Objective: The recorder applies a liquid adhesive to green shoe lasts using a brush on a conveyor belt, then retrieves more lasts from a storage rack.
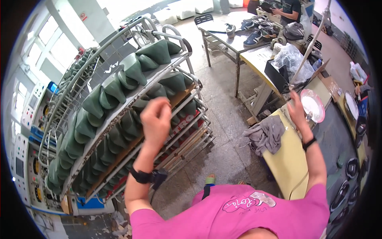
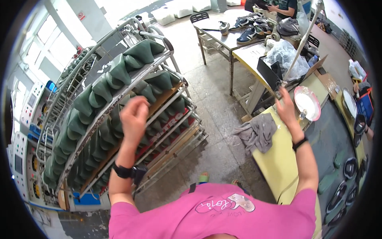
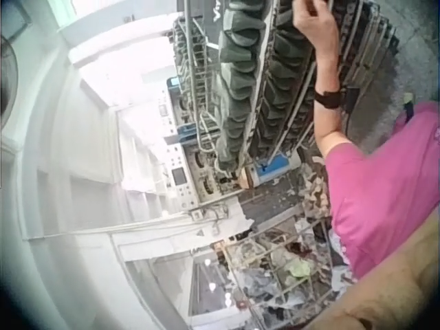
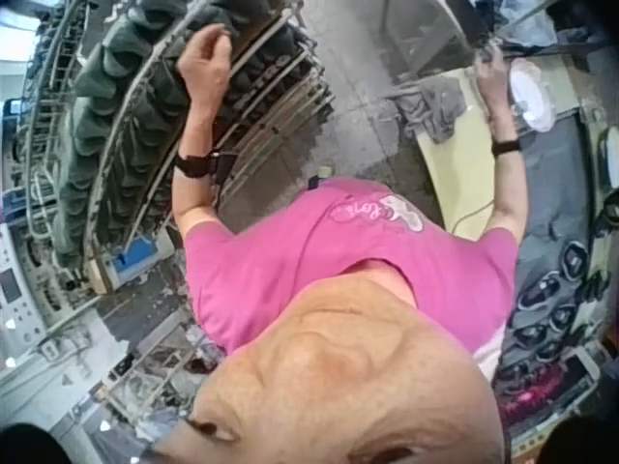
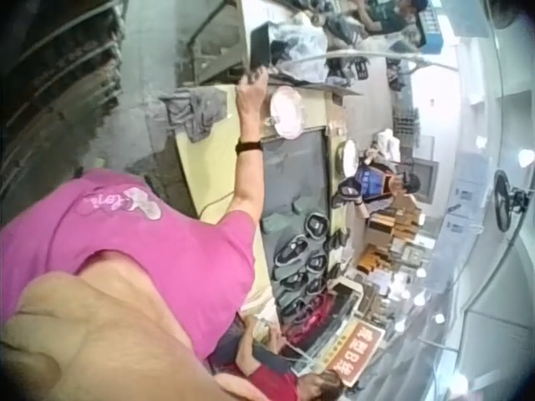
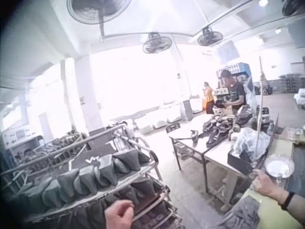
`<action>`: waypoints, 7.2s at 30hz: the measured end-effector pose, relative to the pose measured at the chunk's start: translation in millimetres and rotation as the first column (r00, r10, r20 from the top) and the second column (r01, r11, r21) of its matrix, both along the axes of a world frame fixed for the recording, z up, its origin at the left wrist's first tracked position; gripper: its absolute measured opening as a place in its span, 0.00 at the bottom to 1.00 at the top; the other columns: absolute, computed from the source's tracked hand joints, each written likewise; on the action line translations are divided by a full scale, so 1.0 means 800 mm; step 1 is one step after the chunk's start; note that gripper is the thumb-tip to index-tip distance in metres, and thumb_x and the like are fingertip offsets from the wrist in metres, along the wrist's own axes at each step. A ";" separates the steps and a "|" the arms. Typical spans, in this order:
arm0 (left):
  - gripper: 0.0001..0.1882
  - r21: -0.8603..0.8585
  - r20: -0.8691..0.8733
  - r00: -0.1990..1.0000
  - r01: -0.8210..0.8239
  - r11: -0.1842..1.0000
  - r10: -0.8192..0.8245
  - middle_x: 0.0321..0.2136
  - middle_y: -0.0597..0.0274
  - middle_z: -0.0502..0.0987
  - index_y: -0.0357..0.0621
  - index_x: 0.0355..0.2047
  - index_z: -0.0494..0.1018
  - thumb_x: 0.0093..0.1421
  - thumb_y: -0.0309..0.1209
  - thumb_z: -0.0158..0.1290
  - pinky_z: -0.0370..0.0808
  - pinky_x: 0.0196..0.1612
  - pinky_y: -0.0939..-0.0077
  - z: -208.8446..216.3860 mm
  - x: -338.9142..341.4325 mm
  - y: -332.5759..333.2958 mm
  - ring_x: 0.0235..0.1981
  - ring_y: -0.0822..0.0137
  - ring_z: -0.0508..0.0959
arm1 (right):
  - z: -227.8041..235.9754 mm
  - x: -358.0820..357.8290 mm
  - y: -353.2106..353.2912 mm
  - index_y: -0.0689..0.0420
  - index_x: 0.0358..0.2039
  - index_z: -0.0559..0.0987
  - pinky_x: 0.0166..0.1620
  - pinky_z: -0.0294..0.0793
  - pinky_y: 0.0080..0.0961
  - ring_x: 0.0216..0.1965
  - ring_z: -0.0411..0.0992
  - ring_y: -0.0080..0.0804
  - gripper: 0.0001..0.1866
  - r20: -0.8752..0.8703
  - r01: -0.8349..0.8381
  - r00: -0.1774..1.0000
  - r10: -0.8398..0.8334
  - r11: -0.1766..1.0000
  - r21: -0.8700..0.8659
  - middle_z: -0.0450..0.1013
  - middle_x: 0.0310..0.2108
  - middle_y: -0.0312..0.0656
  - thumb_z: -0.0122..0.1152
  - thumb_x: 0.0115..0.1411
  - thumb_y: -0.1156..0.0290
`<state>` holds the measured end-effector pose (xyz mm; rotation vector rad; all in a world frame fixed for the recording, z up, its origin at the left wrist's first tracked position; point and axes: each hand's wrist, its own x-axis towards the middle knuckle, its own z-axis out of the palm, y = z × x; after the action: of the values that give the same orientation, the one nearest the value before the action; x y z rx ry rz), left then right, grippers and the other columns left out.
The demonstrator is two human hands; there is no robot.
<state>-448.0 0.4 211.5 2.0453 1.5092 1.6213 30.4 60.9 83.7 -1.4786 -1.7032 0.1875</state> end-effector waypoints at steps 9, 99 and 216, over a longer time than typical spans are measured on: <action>0.30 -0.142 -0.701 0.666 -0.479 0.866 0.254 0.27 0.37 0.74 0.31 0.36 0.72 0.54 0.51 0.44 0.72 0.39 0.60 0.140 -0.146 0.161 0.34 0.44 0.75 | 0.263 -0.432 0.167 0.64 0.50 0.64 0.49 0.65 0.32 0.47 0.67 0.47 0.28 0.364 -0.523 0.823 0.436 0.832 0.185 0.66 0.45 0.58 0.55 0.52 0.62; 0.17 -0.386 0.543 0.717 0.675 0.629 -0.437 0.34 0.60 0.73 0.35 0.44 0.67 0.52 0.21 0.52 0.71 0.38 0.80 0.031 -0.126 -0.085 0.34 0.73 0.74 | 0.229 -0.477 0.141 0.68 0.46 0.63 0.48 0.67 0.35 0.45 0.67 0.50 0.31 0.123 -0.572 0.812 0.571 0.820 -0.029 0.67 0.42 0.60 0.61 0.47 0.62; 0.35 -0.651 0.729 0.286 0.568 -0.503 -0.622 0.45 0.53 0.70 0.35 0.55 0.59 0.41 0.15 0.49 0.67 0.48 0.75 -0.303 0.637 -0.093 0.44 0.65 0.72 | -0.077 0.285 -0.570 0.53 0.36 0.70 0.26 0.70 0.32 0.27 0.69 0.37 0.11 0.240 0.454 0.855 -0.459 0.887 0.080 0.65 0.28 0.40 0.54 0.51 0.72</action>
<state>61.5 -74.2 -30.7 1.3189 0.3973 -0.2142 258.7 -395.2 21.8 -1.9097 -1.4802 -0.2871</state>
